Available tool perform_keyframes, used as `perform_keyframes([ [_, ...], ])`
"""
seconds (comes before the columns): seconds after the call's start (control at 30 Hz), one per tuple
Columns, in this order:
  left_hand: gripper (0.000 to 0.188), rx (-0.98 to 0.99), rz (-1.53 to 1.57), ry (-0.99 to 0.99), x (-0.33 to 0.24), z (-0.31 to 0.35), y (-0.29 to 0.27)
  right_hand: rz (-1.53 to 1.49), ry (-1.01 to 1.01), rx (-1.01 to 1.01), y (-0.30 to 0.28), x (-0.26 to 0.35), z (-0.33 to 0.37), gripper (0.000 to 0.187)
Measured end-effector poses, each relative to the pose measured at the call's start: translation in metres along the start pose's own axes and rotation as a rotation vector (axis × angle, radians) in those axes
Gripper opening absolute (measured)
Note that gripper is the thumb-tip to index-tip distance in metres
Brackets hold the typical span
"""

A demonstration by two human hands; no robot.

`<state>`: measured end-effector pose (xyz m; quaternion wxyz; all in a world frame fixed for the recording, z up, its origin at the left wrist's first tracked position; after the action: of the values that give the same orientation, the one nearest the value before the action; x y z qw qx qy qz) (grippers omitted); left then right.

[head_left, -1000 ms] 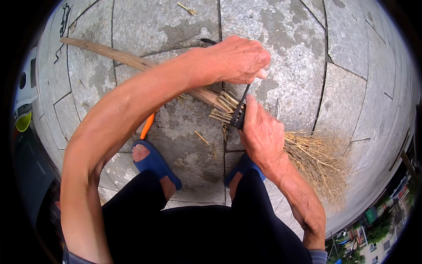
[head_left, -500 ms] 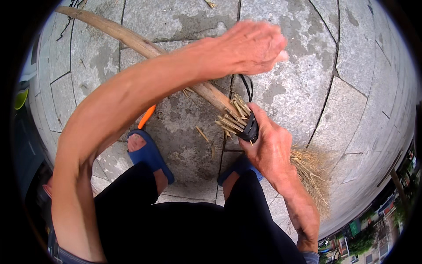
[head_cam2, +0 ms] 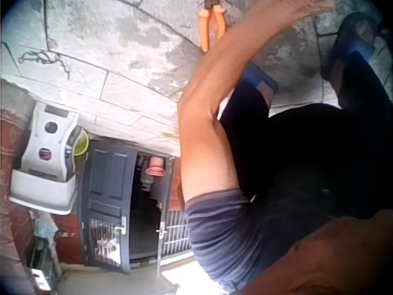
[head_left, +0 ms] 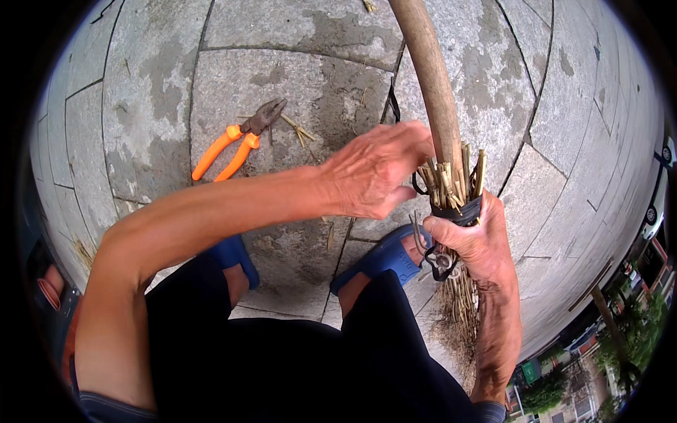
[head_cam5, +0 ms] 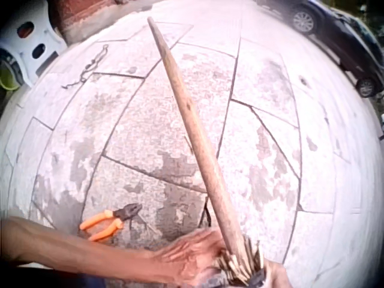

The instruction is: The person secures a bundle of straw to a wooden handle to create a broom. They use a black strap to tightly bind the straw to the handle, wrapping and knotting it by hand. The person then uses a pair of orange pliers to cut the excess strap and finishes by tying a white string around the binding for reinforcement.

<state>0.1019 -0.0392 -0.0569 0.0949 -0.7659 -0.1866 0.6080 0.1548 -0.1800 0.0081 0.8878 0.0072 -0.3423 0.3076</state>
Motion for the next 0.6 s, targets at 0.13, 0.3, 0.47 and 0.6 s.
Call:
perform_keyframes([
  [0.13,0.016,0.174,0.059,-0.109,0.011,0.014,0.025,-0.014,-0.043,-0.018,0.0,-0.009,-0.005,0.044],
  [0.3,0.012,0.159,0.191,-0.323,0.004,0.035,0.003,0.13,-0.096,-0.111,-0.013,-0.007,-0.017,0.04],
  [0.47,0.019,0.073,0.153,-0.569,-0.024,0.017,0.001,0.35,-0.368,-0.361,-0.014,-0.018,-0.035,0.048],
  [0.6,0.02,-0.016,0.101,-0.571,-0.03,0.015,0.009,0.712,-0.474,-0.497,-0.009,-0.016,-0.044,0.057],
])
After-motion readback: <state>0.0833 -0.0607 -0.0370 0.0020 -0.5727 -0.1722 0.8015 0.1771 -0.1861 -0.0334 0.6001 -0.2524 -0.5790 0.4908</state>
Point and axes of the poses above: each hand's wrist, its own z-axis away from the middle knuckle, its own y-axis out of the palm, x = y × z, the point moved 5 cm from there along -z, towards the middle knuckle, and after that the axes turned 15 degrees about -x, right-handed, at the moved point
